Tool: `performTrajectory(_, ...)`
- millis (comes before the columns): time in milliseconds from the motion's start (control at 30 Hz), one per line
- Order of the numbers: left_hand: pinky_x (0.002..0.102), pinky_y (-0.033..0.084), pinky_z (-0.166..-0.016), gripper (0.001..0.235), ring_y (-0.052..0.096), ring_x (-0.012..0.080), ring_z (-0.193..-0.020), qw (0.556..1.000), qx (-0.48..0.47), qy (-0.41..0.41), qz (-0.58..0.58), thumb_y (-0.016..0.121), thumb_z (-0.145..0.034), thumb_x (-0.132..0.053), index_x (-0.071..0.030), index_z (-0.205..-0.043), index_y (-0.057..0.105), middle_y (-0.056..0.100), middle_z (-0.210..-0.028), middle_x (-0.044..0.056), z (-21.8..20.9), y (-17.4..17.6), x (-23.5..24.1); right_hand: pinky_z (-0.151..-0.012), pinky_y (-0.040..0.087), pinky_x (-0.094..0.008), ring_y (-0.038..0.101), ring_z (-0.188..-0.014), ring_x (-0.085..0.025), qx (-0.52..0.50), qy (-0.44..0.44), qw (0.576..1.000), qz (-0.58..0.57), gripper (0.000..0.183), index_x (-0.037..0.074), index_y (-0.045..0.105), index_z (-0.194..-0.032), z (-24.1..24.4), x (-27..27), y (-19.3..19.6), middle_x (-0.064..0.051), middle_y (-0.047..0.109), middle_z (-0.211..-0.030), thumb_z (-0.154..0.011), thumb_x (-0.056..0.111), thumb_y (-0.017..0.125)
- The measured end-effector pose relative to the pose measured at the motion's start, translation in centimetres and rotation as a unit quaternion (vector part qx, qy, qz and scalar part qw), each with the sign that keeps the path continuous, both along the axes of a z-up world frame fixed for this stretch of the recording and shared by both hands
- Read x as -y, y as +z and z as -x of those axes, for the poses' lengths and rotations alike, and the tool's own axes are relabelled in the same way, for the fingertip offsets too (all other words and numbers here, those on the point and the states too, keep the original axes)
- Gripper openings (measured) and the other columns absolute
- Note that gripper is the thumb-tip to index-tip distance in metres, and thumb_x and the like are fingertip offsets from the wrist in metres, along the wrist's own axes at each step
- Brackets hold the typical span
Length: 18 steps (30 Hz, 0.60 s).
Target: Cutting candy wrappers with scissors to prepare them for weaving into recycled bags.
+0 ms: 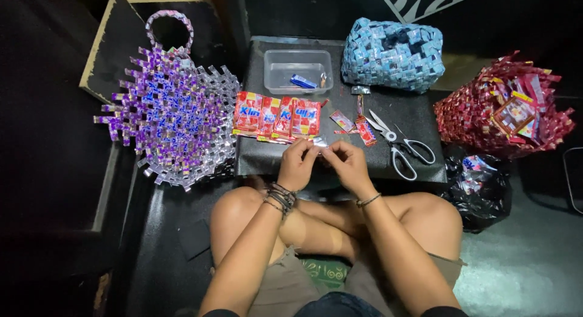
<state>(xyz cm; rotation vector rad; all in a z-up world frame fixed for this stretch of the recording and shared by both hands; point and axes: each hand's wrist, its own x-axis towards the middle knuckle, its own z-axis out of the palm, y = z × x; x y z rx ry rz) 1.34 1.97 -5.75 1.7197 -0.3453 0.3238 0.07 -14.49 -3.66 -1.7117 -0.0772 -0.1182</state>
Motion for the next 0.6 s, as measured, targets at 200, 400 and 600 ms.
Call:
performTrajectory(200, 0.040, 0.051, -0.071, 0.020, 0.062, 0.0258, -0.072, 0.999, -0.034, 0.021, 0.031, 0.065, -0.101, -0.018, -0.005, -0.087, 0.066, 0.060, -0.072, 0.014, -0.2, 1.0, -0.2, -0.064, 0.051, -0.026, 0.063, -0.069, -0.012, 0.006, -0.009, 0.999, -0.050, 0.011, 0.005, 0.071, -0.088, -1.2, 1.0, -1.5, -0.005, 0.066, -0.066, -0.093, 0.013, 0.077)
performTrajectory(400, 0.032, 0.059, -0.078, 0.022, 0.073, 0.0181, -0.085, 0.982, -0.151, -0.051, 0.104, 0.069, -0.100, -0.017, 0.000, -0.114, 0.066, 0.070, -0.088, 0.013, -0.9, 0.4, -0.6, -0.056, 0.055, -0.027, 0.067, -0.066, -0.015, 0.008, -0.013, 0.996, -0.085, 0.013, 0.003, 0.068, -0.099, -2.7, 3.6, -2.2, -0.009, 0.067, -0.076, -0.089, 0.000, 0.075)
performTrajectory(600, 0.031, 0.062, -0.080, 0.049, 0.073, 0.0203, -0.093, 0.951, -0.263, -0.113, 0.119, 0.079, -0.094, -0.034, 0.000, -0.127, 0.066, 0.074, -0.103, 0.019, -3.0, 0.9, 1.8, -0.049, 0.055, -0.021, 0.068, -0.063, -0.011, -0.022, 0.047, 0.990, -0.131, 0.034, 0.000, 0.059, -0.119, -4.3, 5.3, -4.6, -0.005, 0.065, -0.080, -0.087, -0.001, 0.071)
